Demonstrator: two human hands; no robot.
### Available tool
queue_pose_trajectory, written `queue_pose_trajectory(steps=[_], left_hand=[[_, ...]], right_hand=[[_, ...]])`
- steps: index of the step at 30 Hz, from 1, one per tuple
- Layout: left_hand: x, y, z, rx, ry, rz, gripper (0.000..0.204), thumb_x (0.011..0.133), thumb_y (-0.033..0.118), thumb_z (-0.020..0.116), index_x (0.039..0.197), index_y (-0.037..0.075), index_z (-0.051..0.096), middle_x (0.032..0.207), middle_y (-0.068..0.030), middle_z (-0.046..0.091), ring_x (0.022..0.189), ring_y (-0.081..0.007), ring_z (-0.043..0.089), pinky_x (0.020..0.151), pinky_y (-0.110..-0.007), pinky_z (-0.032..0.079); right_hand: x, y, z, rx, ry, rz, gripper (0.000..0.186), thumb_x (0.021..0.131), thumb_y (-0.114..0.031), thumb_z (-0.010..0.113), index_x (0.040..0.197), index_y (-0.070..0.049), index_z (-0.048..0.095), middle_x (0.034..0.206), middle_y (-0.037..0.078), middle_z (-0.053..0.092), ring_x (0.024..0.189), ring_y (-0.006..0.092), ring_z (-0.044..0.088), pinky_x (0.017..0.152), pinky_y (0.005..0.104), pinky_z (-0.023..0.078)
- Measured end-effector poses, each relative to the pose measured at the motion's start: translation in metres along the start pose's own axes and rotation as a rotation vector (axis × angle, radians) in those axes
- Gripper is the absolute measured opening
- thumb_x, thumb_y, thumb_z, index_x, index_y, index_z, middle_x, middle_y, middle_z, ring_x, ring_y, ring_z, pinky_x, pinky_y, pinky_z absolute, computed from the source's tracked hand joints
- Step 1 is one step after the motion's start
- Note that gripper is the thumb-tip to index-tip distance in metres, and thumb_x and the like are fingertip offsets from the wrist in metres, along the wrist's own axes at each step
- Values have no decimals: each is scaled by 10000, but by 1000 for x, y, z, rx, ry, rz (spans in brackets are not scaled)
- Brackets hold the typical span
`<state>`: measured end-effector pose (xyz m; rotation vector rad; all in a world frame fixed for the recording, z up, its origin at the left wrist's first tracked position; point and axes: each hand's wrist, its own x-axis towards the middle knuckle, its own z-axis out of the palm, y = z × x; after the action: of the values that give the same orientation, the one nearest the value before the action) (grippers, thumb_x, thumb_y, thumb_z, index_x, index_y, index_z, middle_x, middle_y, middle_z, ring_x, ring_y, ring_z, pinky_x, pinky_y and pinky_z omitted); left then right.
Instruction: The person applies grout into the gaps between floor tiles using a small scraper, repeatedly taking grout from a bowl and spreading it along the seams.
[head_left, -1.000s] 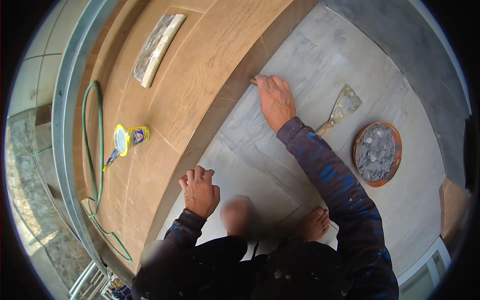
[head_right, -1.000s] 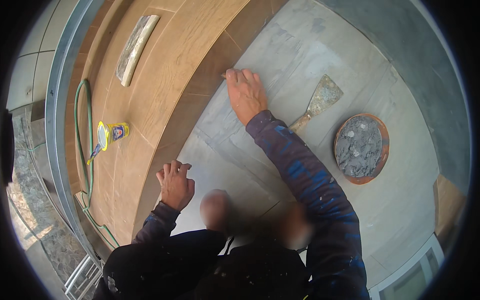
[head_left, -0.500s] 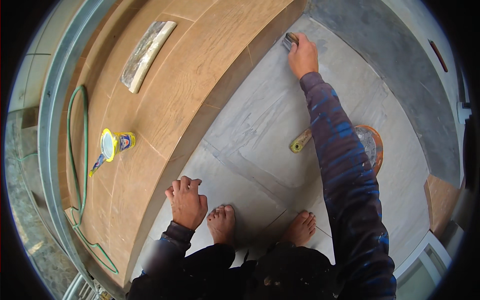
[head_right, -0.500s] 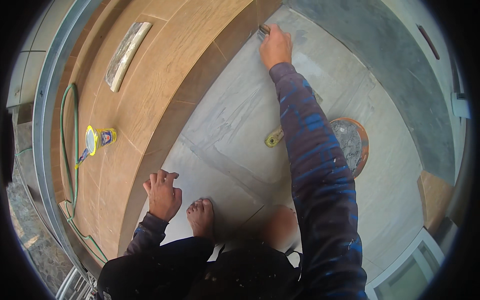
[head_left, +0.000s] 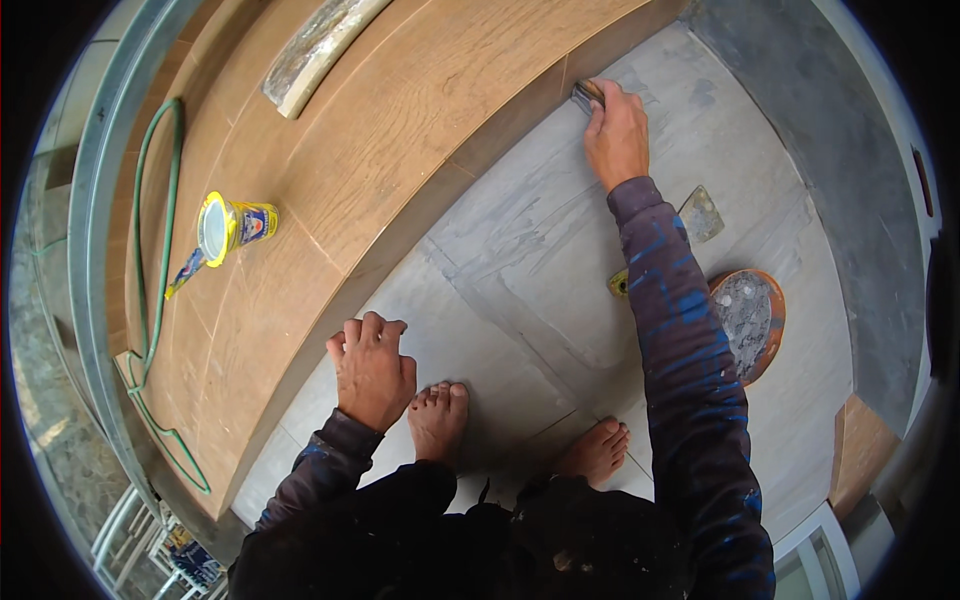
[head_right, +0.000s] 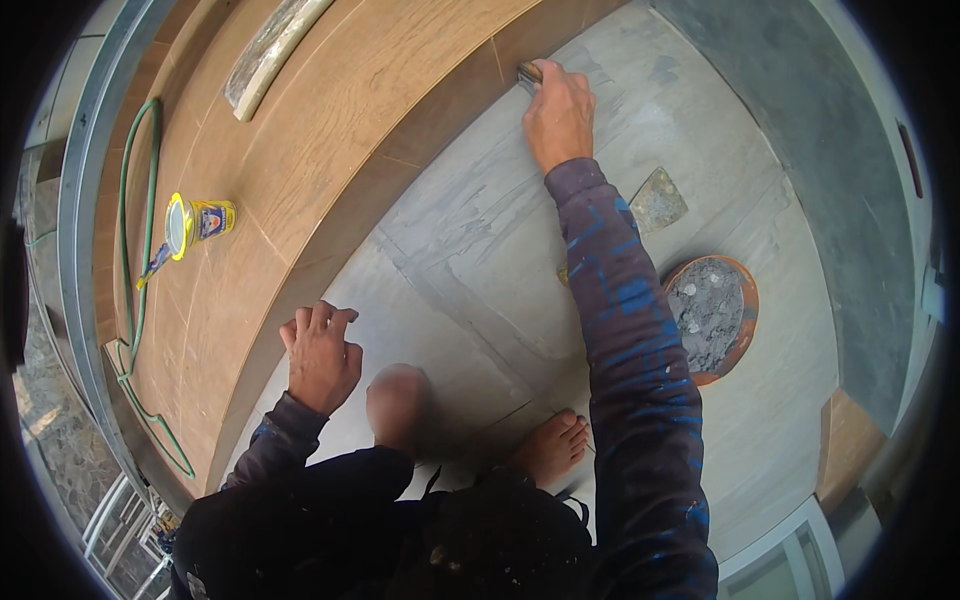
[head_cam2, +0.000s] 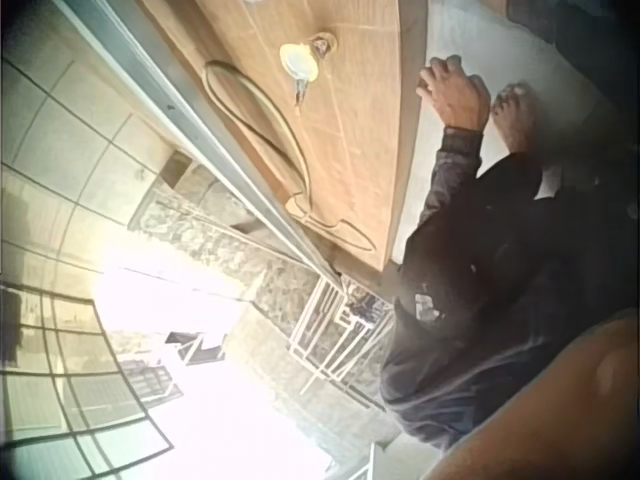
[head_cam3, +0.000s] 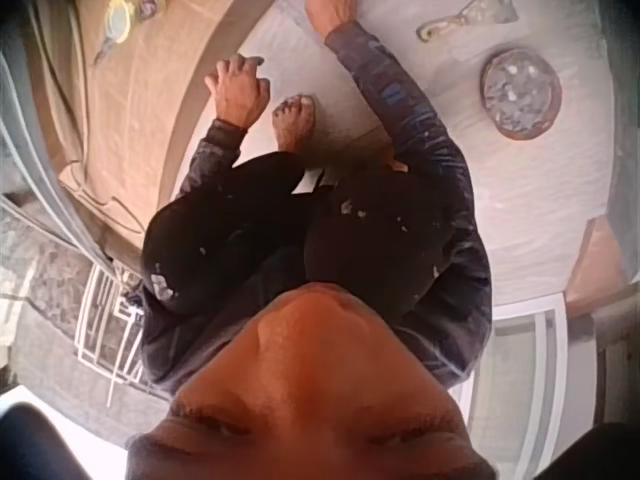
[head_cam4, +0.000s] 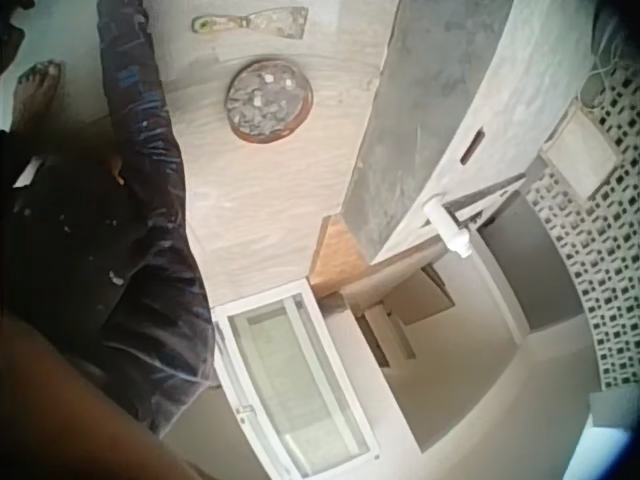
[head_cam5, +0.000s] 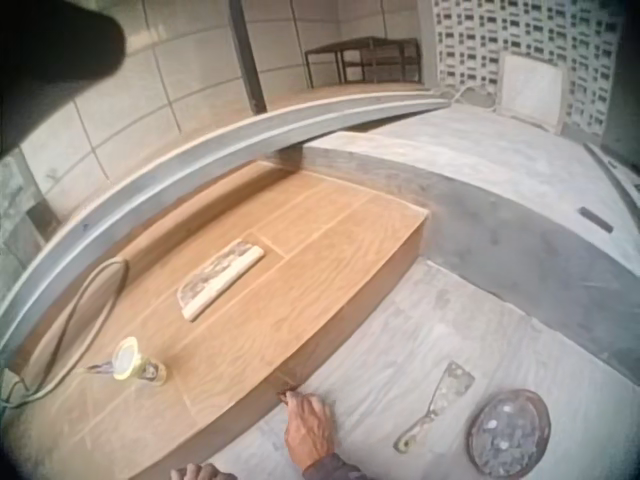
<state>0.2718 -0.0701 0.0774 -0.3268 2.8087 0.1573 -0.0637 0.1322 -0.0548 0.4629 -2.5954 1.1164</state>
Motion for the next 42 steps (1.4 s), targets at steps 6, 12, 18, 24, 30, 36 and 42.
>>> queue_pose_trajectory(steps=[6, 12, 18, 24, 30, 36, 42], left_hand=[[-3, 3, 2, 4, 24, 13, 397, 762, 60, 641, 1157, 71, 686, 1112, -122, 590, 1087, -318, 522, 962, -490, 366], [-10, 3, -1, 25, 46, 39, 380, 767, 106, 660, 1143, 60, 697, 1096, -116, 589, 1091, -313, 522, 980, -501, 375], [-19, -2, -4, 19, 103, 45, 379, 768, 69, 637, 1143, 86, 693, 1098, -114, 598, 1070, -312, 525, 945, -488, 368], [-36, -7, -2, 16, 156, 6, 382, 768, 76, 632, 1144, 88, 701, 1090, -109, 604, 1065, -308, 526, 946, -480, 366], [-64, -22, 6, -83, 131, -109, 361, 781, 100, 635, 1132, 85, 717, 1077, -109, 615, 1066, -310, 532, 960, -483, 370], [-92, -43, -5, -293, 151, -217, 358, 791, 74, 617, 1134, 101, 715, 1041, -88, 614, 1040, -296, 529, 944, -470, 362], [-133, -57, 7, -399, 145, -350, 384, 790, 38, 590, 1150, 107, 704, 1015, -77, 609, 1024, -285, 527, 909, -450, 352]], right_hand=[[-59, -45, 22, 47, 23, -41, 359, 880, 33, 654, 1232, -30, 637, 1142, 127, 725, 1111, 349, 614, 962, 471, 470], [-104, -92, 32, 96, -44, -42, 410, 841, 51, 669, 1237, -36, 612, 1115, 102, 699, 1098, 313, 595, 939, 453, 465], [-147, -136, 35, 164, -176, -101, 434, 848, 61, 633, 1273, -24, 607, 1159, 114, 696, 1124, 320, 595, 965, 462, 465], [-190, -168, 45, 194, -189, -202, 424, 850, 44, 643, 1269, -14, 608, 1187, 127, 707, 1124, 329, 597, 968, 467, 465], [-192, -132, 23, 574, -392, 175, 296, 954, 35, 618, 1250, 23, 623, 1148, 127, 739, 1010, 269, 679, 920, 352, 515], [-147, -102, -14, 1086, -412, 606, 304, 980, 8, 643, 1281, 45, 622, 1154, 120, 744, 1039, 116, 683, 905, 267, 531], [-128, -117, -9, 493, -549, -13, 332, 929, 54, 638, 1246, -39, 670, 1159, 118, 749, 1087, 239, 709, 972, 315, 521]])
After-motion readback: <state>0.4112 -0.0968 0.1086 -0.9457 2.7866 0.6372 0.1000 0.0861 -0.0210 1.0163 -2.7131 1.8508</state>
